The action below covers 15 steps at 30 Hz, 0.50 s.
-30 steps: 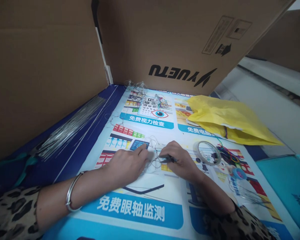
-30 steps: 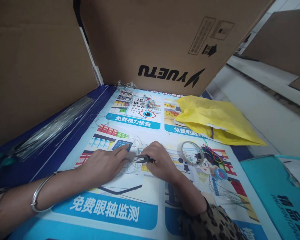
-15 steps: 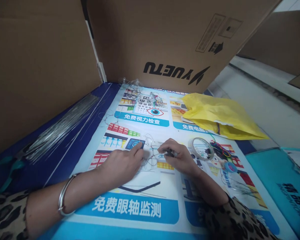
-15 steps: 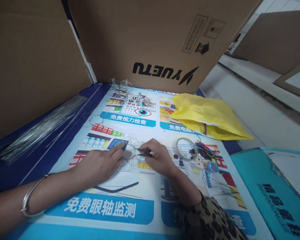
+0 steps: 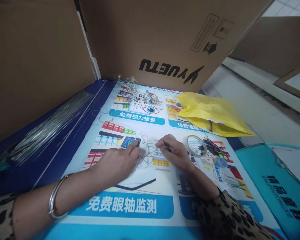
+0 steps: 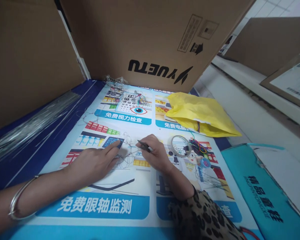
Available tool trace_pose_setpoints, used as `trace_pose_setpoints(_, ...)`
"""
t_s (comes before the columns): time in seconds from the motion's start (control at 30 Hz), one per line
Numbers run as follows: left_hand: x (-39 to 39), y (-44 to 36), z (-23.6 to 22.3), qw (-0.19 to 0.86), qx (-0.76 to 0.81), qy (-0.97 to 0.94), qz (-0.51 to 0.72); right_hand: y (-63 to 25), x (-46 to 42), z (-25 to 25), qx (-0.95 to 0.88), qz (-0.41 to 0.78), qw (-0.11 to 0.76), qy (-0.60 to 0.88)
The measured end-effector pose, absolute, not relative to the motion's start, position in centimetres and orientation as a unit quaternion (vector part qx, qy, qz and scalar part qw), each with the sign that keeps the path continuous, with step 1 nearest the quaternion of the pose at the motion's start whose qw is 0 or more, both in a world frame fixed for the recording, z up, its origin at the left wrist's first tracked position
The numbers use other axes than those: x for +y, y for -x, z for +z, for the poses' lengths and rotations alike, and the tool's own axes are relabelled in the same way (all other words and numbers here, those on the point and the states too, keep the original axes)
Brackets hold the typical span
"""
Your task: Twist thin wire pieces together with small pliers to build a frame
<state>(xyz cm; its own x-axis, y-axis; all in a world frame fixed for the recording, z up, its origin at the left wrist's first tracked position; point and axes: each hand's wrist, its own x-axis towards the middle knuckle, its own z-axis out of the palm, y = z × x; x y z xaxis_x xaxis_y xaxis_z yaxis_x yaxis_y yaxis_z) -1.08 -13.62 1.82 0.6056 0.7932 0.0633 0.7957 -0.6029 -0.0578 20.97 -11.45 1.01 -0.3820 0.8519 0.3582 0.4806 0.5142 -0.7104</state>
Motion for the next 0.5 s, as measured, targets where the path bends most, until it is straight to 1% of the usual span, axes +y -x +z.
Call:
trace_pose_setpoints(0.1,-13.64,1.19,1.67,0.033,-0.448,0.893,-0.021,-20.88,-11.22,1.03,-0.824,0.222,0.350,0.386)
trace_pose_setpoints(0.23,-13.60,1.44,1.55,0.033,-0.442,0.896,-0.024,-21.00,-10.73,0.77,-0.876,0.174,0.307,0.328)
trace_pose_setpoints(0.5,-13.60,1.61,1.54,0.055,-0.415,0.908,-0.023,-21.41,-10.75,0.28,-0.904,0.147,0.256,0.309)
